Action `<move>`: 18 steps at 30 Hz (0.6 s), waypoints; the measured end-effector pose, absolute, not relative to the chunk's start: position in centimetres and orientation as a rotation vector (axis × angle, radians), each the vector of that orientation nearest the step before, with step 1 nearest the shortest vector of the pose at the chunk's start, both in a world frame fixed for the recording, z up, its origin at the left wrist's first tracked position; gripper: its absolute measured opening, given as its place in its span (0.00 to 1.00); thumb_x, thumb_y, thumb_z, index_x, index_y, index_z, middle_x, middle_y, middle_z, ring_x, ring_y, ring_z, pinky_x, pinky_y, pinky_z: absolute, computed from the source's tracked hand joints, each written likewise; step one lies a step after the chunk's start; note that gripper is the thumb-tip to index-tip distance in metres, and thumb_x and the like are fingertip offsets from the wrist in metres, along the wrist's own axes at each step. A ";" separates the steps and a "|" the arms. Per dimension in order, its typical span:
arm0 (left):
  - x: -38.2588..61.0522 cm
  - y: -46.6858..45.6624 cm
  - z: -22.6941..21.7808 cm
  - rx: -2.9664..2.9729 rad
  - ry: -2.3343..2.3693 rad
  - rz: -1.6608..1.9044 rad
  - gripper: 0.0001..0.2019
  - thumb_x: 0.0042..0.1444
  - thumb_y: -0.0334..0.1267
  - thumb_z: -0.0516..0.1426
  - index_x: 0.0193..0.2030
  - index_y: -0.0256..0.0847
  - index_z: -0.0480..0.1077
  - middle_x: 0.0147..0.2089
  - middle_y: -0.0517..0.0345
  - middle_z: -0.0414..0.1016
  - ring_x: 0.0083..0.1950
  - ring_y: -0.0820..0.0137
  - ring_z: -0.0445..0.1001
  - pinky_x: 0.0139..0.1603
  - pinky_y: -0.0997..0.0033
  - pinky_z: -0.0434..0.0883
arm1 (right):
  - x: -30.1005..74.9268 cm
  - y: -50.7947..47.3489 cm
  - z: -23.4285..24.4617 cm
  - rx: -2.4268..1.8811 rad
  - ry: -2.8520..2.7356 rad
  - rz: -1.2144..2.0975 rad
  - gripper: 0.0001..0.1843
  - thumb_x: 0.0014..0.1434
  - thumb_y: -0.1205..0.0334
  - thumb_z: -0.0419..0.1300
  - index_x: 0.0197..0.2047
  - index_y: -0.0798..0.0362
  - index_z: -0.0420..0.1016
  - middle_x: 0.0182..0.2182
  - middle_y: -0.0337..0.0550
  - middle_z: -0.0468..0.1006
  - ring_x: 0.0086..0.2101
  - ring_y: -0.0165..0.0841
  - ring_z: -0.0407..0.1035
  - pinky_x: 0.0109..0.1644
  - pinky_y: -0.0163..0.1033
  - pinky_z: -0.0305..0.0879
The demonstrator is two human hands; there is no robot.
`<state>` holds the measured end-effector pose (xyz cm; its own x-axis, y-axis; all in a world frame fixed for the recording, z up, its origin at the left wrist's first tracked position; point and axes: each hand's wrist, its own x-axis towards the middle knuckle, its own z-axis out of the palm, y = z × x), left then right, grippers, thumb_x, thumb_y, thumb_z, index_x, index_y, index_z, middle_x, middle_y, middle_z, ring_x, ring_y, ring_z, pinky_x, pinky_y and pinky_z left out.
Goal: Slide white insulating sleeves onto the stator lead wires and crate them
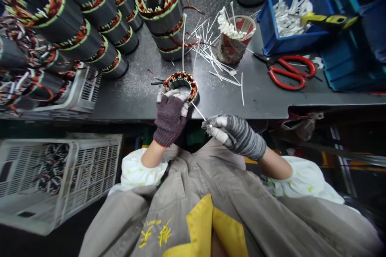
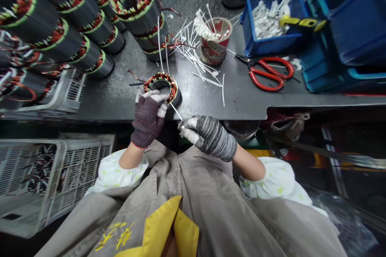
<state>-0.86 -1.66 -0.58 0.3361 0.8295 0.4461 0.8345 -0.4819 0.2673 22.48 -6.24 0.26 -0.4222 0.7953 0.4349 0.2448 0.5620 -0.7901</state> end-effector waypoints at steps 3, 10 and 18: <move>-0.9 -1.7 -0.5 -2.570 -1.570 -0.847 0.14 0.71 0.38 0.52 0.56 0.44 0.76 0.54 0.53 0.83 0.64 0.59 0.76 0.79 0.44 0.57 | 22.3 -6.1 0.3 -0.839 -1.953 0.828 0.08 0.70 0.65 0.60 0.43 0.51 0.81 0.37 0.42 0.87 0.37 0.32 0.82 0.44 0.35 0.79; -0.5 -1.8 -0.5 -2.517 -1.620 -0.874 0.14 0.71 0.39 0.51 0.54 0.43 0.75 0.53 0.53 0.83 0.64 0.59 0.77 0.79 0.44 0.57 | 20.2 -3.7 -1.4 -0.808 -1.864 0.816 0.09 0.72 0.62 0.59 0.45 0.50 0.82 0.43 0.44 0.87 0.43 0.34 0.82 0.50 0.38 0.79; 0.7 -2.1 -0.2 -2.300 -1.873 -1.099 0.18 0.72 0.44 0.53 0.63 0.39 0.70 0.62 0.47 0.81 0.69 0.60 0.75 0.79 0.51 0.59 | 18.6 -3.5 -4.3 -0.852 -1.739 0.680 0.10 0.72 0.57 0.60 0.46 0.47 0.83 0.47 0.44 0.87 0.46 0.34 0.83 0.52 0.39 0.80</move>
<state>0.68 -2.10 -0.25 0.0572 0.8685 0.4924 0.8533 -0.2985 0.4274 18.60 -3.46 -4.35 -0.2112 0.8084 0.5494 0.2212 0.5870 -0.7787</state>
